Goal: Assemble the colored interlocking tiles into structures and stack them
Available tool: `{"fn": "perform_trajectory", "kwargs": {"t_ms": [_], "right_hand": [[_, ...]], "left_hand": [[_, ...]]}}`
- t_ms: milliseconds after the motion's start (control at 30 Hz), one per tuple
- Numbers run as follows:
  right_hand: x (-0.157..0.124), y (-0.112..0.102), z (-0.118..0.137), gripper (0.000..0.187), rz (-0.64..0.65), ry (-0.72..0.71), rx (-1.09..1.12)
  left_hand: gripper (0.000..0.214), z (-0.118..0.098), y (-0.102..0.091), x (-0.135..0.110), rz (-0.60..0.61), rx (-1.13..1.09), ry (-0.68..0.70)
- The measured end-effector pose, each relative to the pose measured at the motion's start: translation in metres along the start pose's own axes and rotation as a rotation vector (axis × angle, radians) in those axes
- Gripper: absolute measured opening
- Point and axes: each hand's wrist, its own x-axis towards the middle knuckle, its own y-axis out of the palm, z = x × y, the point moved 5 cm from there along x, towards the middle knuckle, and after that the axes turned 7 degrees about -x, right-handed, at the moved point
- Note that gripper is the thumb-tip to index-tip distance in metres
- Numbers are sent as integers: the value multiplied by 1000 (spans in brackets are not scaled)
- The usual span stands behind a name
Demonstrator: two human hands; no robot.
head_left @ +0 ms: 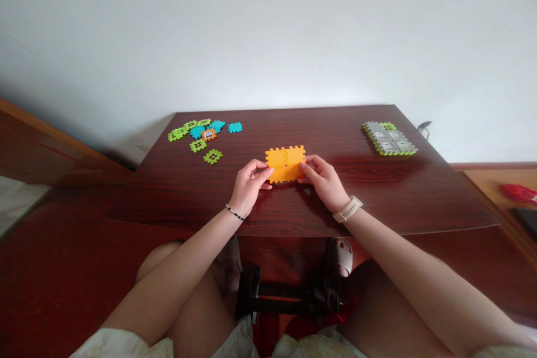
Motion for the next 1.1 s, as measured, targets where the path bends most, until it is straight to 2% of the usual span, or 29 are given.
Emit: {"fn": "perform_trajectory", "kwargs": {"t_ms": [200,467,1100], "right_hand": [[0,0,1,46,4,-11,-59],[0,1,1,44,31,2,-57],[1,2,0,43,44,3,-31]], "left_hand": [[38,2,0,1,9,-1,-3],[40,3,3,1,37,12,-30],[37,2,1,1,23,30,1]]}}
